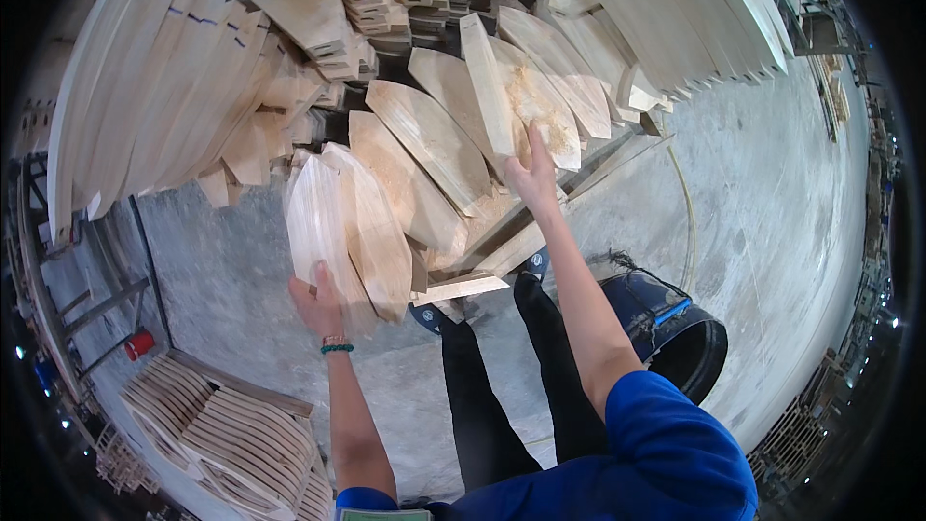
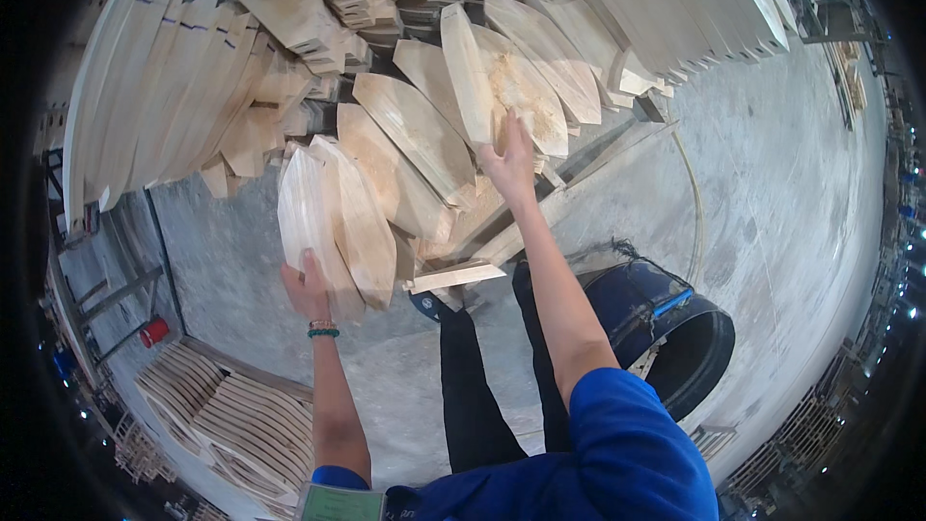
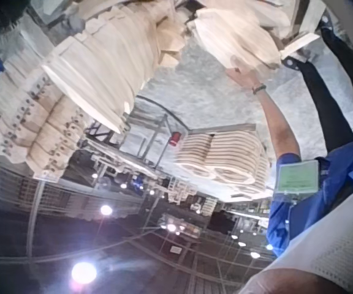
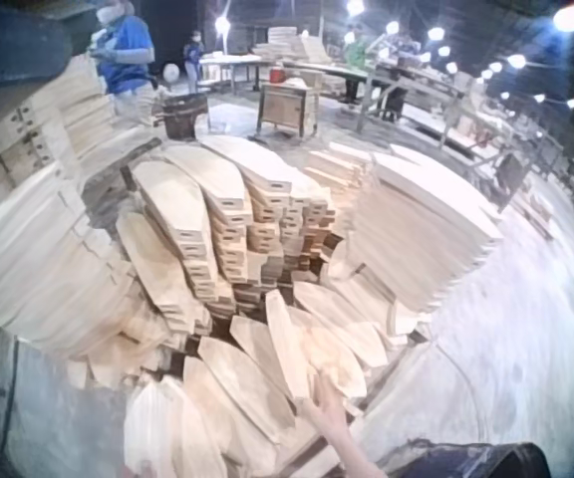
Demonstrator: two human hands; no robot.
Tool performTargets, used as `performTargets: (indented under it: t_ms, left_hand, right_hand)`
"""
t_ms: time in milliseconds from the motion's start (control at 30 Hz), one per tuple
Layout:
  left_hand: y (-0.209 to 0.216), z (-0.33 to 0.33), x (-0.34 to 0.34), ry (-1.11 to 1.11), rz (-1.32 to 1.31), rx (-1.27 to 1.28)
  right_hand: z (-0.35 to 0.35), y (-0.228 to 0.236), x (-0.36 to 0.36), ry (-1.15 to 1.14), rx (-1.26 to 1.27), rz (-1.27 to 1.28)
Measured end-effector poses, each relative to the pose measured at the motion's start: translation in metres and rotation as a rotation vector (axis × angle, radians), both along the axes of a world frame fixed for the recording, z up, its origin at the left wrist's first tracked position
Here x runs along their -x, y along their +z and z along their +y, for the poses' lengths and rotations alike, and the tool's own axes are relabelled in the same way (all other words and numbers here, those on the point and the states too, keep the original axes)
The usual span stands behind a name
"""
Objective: The person repeatedly picks up curved wooden chair parts from a pile on the floor and stacks them into a neat pile. They handle the parts one at a time, turning them over and aligning them before placing them down.
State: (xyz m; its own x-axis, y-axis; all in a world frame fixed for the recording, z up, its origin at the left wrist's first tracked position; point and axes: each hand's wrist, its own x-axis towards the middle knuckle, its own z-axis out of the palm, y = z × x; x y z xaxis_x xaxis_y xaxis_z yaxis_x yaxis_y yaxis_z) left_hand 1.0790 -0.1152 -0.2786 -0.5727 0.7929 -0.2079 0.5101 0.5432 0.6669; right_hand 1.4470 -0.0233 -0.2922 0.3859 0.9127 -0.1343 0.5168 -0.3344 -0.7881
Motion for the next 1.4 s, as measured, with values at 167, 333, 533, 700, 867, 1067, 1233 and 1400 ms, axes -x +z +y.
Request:
performTargets:
  t_ms: [167, 333, 533, 700, 867, 1067, 1233, 1400]
  left_hand:
    - [-0.001, -0.008, 0.024, 0.037, 0.158, -0.023]
    - [0.009, 0.001, 0.001, 0.056, 0.128, 0.049]
    - [0.015, 0.001, 0.004, 0.063, 0.176, 0.078]
    - [0.010, 0.004, -0.007, 0.090, 0.130, 0.021]
    - [0.015, -0.004, 0.012, 0.124, 0.126, 0.036]
    - [0.010, 0.001, 0.002, 0.101, 0.130, 0.002]
    - [0.003, -0.002, 0.012, 0.032, 0.157, 0.041]
    - [0.009, 0.001, 0.008, 0.075, 0.174, 0.055]
  right_hand:
    - [0.028, 0.003, 0.036, 0.119, -0.181, -0.133]
    - [0.041, 0.007, 0.025, 0.057, -0.204, -0.373]
    - [0.047, 0.037, 0.022, 0.050, -0.409, -0.218]
    - [0.025, 0.022, 0.023, 0.133, -0.207, -0.249]
    - [0.026, 0.047, 0.045, 0.175, -0.414, -0.186]
    - [0.028, 0.021, 0.019, 0.302, -0.207, -0.284]
    - [0.029, 0.009, 0.005, 0.316, 0.127, -0.098]
    - [0.052, 0.015, -0.002, 0.492, 0.341, 0.164]
